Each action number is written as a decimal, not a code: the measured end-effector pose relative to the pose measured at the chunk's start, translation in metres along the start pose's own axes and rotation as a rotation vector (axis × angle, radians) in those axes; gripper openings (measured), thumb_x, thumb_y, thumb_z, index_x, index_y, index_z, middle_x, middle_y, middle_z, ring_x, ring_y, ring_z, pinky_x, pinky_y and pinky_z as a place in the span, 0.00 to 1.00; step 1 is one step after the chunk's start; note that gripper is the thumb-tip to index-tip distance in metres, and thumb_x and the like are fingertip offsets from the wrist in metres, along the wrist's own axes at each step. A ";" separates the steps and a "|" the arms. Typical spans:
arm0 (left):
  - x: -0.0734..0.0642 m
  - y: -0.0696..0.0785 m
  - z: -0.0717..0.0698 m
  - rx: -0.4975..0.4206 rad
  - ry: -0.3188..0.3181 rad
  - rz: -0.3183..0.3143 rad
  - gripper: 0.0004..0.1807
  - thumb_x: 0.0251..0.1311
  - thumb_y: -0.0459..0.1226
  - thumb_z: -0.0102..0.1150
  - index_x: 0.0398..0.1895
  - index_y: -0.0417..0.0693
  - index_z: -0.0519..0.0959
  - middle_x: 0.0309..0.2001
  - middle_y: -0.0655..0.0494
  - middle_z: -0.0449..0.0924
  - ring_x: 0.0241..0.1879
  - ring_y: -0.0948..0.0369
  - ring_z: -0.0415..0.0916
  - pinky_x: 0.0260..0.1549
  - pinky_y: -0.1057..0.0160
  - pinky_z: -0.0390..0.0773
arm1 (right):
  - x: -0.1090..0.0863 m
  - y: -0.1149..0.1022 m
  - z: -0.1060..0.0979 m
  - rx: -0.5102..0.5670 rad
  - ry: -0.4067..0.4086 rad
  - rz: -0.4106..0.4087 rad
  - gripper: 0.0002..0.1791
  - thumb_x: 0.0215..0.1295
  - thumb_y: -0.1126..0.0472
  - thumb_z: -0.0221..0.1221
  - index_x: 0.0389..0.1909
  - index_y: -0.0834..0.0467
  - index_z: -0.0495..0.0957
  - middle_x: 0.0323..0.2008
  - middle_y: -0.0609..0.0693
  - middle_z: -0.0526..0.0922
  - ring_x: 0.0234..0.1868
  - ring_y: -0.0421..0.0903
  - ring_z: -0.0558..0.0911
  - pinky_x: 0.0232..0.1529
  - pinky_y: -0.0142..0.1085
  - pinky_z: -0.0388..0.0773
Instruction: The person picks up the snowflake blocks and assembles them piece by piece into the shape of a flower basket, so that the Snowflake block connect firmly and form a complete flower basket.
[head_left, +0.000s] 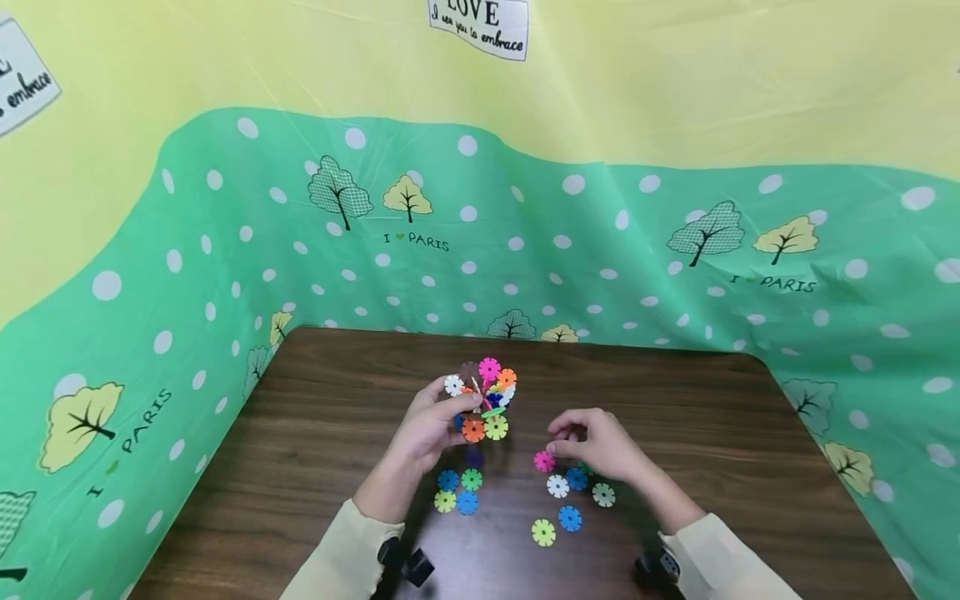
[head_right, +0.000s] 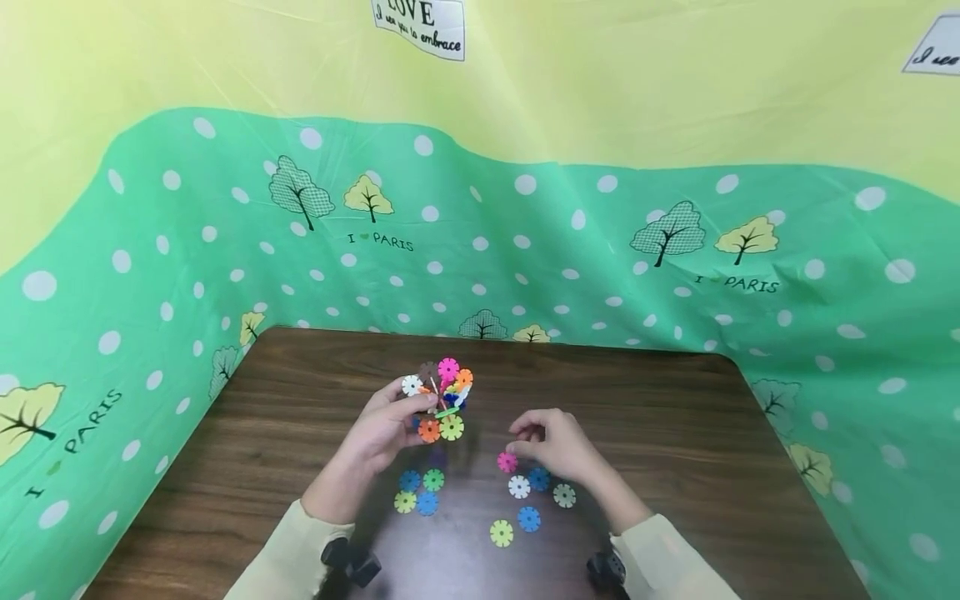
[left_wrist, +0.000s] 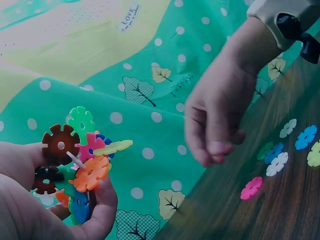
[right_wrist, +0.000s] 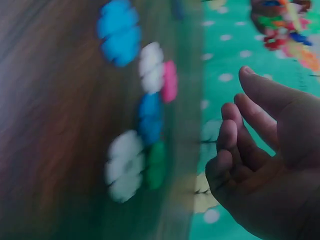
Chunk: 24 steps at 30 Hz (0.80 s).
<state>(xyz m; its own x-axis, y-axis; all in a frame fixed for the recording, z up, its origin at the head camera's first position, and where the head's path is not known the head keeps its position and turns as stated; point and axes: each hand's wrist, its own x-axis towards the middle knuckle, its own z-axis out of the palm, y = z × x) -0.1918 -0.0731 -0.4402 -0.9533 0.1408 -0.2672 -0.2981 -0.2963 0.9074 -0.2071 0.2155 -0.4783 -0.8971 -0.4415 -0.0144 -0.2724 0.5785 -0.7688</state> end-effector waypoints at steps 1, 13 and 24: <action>0.000 0.000 -0.001 0.000 0.001 -0.001 0.28 0.60 0.35 0.69 0.64 0.44 0.74 0.44 0.51 0.84 0.36 0.57 0.84 0.32 0.56 0.87 | 0.000 0.004 0.002 -0.033 0.001 0.007 0.11 0.62 0.56 0.72 0.41 0.57 0.87 0.30 0.43 0.83 0.30 0.42 0.78 0.30 0.32 0.78; -0.003 0.001 -0.002 0.001 -0.017 0.008 0.27 0.62 0.35 0.68 0.64 0.43 0.73 0.43 0.51 0.85 0.35 0.57 0.85 0.32 0.57 0.87 | 0.002 0.018 0.030 -0.229 0.028 0.096 0.11 0.53 0.58 0.78 0.36 0.52 0.87 0.30 0.43 0.80 0.33 0.41 0.75 0.33 0.32 0.75; -0.003 0.003 -0.001 0.006 -0.030 0.008 0.27 0.62 0.36 0.68 0.64 0.43 0.73 0.41 0.53 0.85 0.35 0.58 0.85 0.32 0.57 0.87 | 0.008 0.011 0.022 -0.110 0.017 0.111 0.10 0.55 0.63 0.76 0.31 0.52 0.82 0.26 0.43 0.80 0.30 0.41 0.77 0.30 0.31 0.75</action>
<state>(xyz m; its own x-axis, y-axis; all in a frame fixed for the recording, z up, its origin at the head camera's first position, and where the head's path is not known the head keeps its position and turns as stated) -0.1897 -0.0756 -0.4367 -0.9537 0.1665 -0.2503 -0.2901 -0.2915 0.9115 -0.2098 0.2031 -0.5010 -0.9295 -0.3593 -0.0838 -0.2068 0.6954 -0.6882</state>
